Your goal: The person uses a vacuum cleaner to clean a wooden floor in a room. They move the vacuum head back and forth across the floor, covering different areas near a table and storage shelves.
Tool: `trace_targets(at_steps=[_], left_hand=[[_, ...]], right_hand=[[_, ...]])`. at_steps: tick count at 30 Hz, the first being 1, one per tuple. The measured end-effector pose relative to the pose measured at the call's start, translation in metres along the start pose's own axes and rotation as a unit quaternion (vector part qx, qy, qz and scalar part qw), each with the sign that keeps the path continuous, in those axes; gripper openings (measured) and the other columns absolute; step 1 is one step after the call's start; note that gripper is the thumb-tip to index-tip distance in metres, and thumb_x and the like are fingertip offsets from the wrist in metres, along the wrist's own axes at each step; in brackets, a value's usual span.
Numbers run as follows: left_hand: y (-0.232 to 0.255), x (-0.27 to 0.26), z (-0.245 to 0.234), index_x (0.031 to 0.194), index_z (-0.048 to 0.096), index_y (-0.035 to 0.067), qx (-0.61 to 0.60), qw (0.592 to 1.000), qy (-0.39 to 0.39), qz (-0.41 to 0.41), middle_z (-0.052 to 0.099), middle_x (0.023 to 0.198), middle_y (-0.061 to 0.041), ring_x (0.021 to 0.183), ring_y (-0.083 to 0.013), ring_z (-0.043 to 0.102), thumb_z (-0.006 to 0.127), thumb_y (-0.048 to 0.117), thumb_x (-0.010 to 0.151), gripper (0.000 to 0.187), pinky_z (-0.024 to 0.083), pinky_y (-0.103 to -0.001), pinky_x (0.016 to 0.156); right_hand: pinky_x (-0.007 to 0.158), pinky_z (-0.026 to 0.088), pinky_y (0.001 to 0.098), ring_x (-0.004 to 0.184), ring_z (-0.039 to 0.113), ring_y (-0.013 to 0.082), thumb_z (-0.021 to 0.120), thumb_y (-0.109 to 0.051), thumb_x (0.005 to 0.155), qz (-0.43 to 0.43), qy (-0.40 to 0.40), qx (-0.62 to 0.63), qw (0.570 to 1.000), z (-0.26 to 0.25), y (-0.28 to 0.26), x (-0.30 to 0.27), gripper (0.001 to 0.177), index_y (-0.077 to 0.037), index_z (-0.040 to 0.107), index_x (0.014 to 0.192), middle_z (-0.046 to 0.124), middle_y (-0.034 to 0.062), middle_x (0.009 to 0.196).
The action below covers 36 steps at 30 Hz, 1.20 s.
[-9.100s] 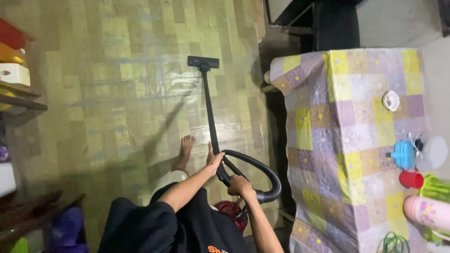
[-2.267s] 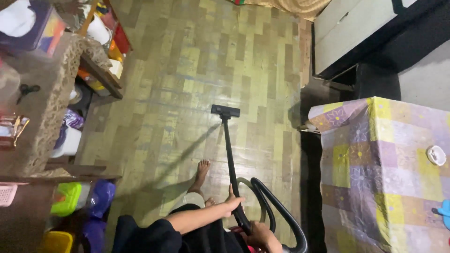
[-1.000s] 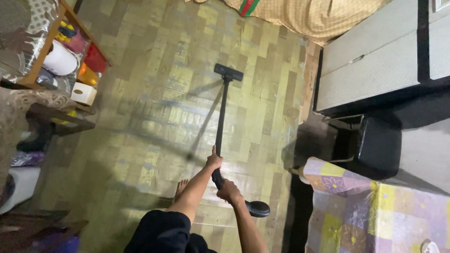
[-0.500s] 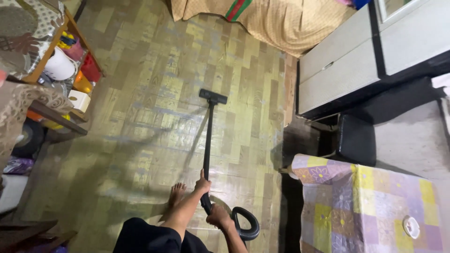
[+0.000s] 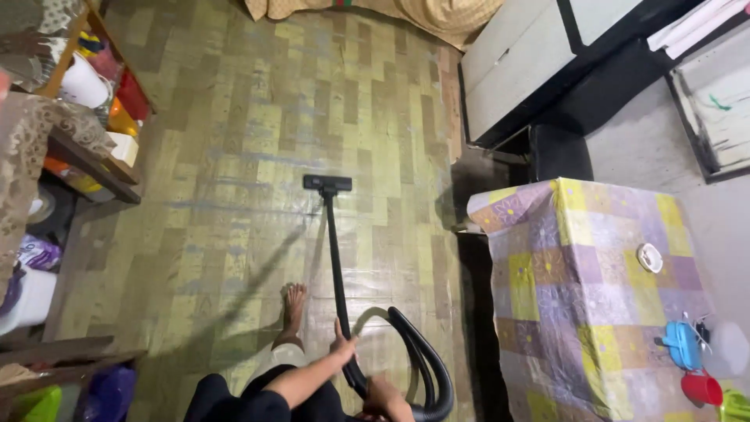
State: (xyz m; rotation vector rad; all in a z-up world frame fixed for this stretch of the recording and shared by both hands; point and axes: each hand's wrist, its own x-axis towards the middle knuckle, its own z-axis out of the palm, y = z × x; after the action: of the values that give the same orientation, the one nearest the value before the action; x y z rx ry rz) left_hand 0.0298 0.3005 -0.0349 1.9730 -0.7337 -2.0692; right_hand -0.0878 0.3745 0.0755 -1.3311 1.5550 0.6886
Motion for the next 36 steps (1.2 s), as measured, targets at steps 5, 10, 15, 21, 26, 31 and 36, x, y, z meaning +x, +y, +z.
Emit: trace_targets(at_steps=[5, 10, 15, 21, 26, 31, 36], left_hand=[[-0.023, -0.051, 0.024, 0.158, -0.017, 0.048, -0.156, 0.985, -0.072, -0.029, 0.058, 0.073, -0.015, 0.052, -0.0263, 0.063, 0.055, 0.020, 0.104, 0.094, 0.061, -0.040, 0.049], [-0.007, -0.057, 0.008, 0.158, -0.024, 0.041, -0.099, 0.991, -0.087, -0.024, 0.065, 0.075, -0.014, 0.055, -0.0253, 0.065, 0.048, 0.029, 0.105, 0.090, 0.062, -0.038, 0.057], [0.016, 0.004, -0.016, 0.162, -0.007, 0.046, -0.071, 0.997, 0.004, -0.013, 0.072, 0.086, -0.020, 0.054, -0.0269, 0.065, 0.055, 0.025, 0.097, 0.092, 0.058, -0.039, 0.049], [0.071, 0.047, -0.050, 0.164, -0.002, 0.045, 0.053, 0.996, 0.071, -0.013, 0.071, 0.124, -0.016, 0.076, -0.0299, 0.072, 0.048, 0.037, 0.101, 0.080, 0.058, -0.040, 0.068], [0.121, 0.101, -0.073, 0.163, 0.003, 0.048, 0.073, 0.993, 0.096, -0.017, 0.073, 0.106, -0.018, 0.087, -0.0372, 0.072, 0.045, 0.048, 0.102, 0.074, 0.059, -0.047, 0.078], [0.182, 0.141, -0.111, 0.164, 0.001, 0.042, 0.090, 0.991, 0.102, 0.004, 0.069, 0.127, -0.018, 0.102, -0.0401, 0.070, 0.046, 0.043, 0.105, 0.075, 0.057, -0.048, 0.080], [0.275, 0.183, -0.159, 0.163, -0.004, 0.045, 0.096, 0.994, 0.060, -0.010, 0.072, 0.102, -0.016, 0.063, -0.0290, 0.065, 0.043, 0.041, 0.107, 0.074, 0.052, -0.040, 0.057]], right_hand=[[0.086, 0.055, 0.0474, 0.109, 0.069, 0.0353, 0.076, -0.038, 0.074, -0.019, 0.019, -0.049, 0.998, 0.043, 0.062, -0.005, 0.050, -0.021, 0.065, 0.120, 0.072, 0.0137, 0.112], [0.077, 0.058, 0.0480, 0.105, 0.069, 0.0419, 0.071, -0.022, 0.069, -0.015, 0.029, -0.036, 0.999, 0.024, 0.040, -0.015, 0.050, -0.013, 0.062, 0.117, 0.070, 0.0226, 0.105], [0.081, 0.058, 0.0453, 0.103, 0.069, 0.0410, 0.053, -0.008, 0.071, -0.026, 0.041, -0.032, 0.998, -0.014, -0.021, 0.000, 0.038, -0.004, 0.063, 0.107, 0.071, 0.0229, 0.103], [0.080, 0.058, 0.0453, 0.104, 0.070, 0.0385, 0.051, -0.005, 0.081, -0.004, 0.023, -0.032, 0.999, -0.080, -0.082, 0.015, 0.036, -0.002, 0.060, 0.116, 0.069, 0.0219, 0.109], [0.099, 0.051, 0.0513, 0.122, 0.059, 0.0389, 0.049, -0.009, 0.091, 0.025, -0.010, -0.073, 0.997, -0.118, -0.101, 0.089, 0.041, -0.005, 0.049, 0.131, 0.058, 0.0224, 0.129], [0.097, 0.053, 0.0459, 0.122, 0.060, 0.0380, 0.048, -0.010, 0.090, 0.038, -0.018, -0.070, 0.997, -0.187, -0.149, 0.117, 0.041, -0.005, 0.053, 0.130, 0.062, 0.0216, 0.128], [0.071, 0.057, 0.0487, 0.091, 0.069, 0.0413, 0.053, -0.010, 0.079, -0.026, 0.047, -0.068, 0.996, -0.264, -0.185, 0.170, 0.031, -0.005, 0.063, 0.109, 0.072, 0.0208, 0.098]])
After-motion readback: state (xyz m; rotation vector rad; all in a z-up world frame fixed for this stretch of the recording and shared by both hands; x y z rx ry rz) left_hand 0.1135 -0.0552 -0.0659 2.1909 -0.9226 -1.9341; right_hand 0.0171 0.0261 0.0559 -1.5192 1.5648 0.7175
